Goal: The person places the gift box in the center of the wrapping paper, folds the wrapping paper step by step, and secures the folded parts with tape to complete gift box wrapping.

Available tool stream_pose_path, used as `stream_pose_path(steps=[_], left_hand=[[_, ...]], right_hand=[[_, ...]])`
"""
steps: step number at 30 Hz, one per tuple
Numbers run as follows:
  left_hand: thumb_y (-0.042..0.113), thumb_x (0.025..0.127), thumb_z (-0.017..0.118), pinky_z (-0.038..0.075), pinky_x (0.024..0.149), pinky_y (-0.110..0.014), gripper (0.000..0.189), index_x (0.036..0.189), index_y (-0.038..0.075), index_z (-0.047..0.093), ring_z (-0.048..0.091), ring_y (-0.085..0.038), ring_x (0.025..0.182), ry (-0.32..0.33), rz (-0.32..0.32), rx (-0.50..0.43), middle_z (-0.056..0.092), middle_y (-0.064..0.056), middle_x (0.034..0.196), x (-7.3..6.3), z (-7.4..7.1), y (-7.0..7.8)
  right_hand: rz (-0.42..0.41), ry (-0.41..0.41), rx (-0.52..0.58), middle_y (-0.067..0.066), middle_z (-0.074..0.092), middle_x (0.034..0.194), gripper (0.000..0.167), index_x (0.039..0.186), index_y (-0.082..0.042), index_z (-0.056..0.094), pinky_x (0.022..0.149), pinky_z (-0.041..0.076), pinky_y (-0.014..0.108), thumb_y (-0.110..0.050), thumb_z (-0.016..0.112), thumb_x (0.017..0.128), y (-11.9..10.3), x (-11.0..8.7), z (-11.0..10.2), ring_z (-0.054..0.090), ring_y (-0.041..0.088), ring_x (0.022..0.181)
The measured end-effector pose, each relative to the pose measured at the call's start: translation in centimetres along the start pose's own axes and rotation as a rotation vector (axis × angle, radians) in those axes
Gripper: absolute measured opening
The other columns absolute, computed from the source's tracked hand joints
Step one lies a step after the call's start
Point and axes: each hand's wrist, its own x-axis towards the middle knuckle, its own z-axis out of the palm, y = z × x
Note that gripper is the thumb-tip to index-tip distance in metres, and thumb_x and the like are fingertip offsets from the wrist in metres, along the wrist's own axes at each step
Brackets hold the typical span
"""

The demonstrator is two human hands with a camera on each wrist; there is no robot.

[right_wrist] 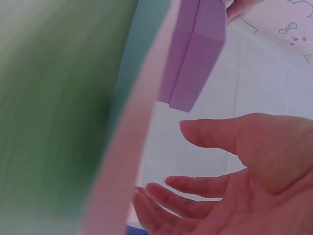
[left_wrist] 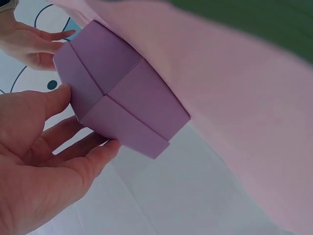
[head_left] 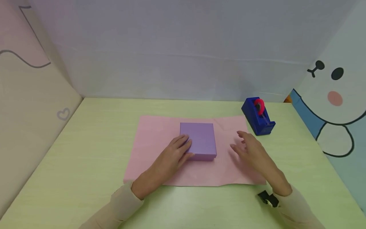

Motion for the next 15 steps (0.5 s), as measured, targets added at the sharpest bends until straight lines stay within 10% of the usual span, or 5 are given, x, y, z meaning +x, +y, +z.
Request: stream_pose_path(steps=[15], left_hand=[[0.015,0.096,0.073,0.044,0.111,-0.046,0.039,0.126,-0.010,0.068,0.055,-0.041,0.131,-0.007,-0.002,0.008,0.062,-0.027,0.134,0.0,-0.1,0.0]], right_hand=[[0.105,-0.107,-0.055,0.045,0.022,0.153,0.081,0.154,0.018,0.017,0.112,0.026,0.073,-0.027,0.061,0.104,1.9,0.7,-1.5,0.026,0.061,0.140]])
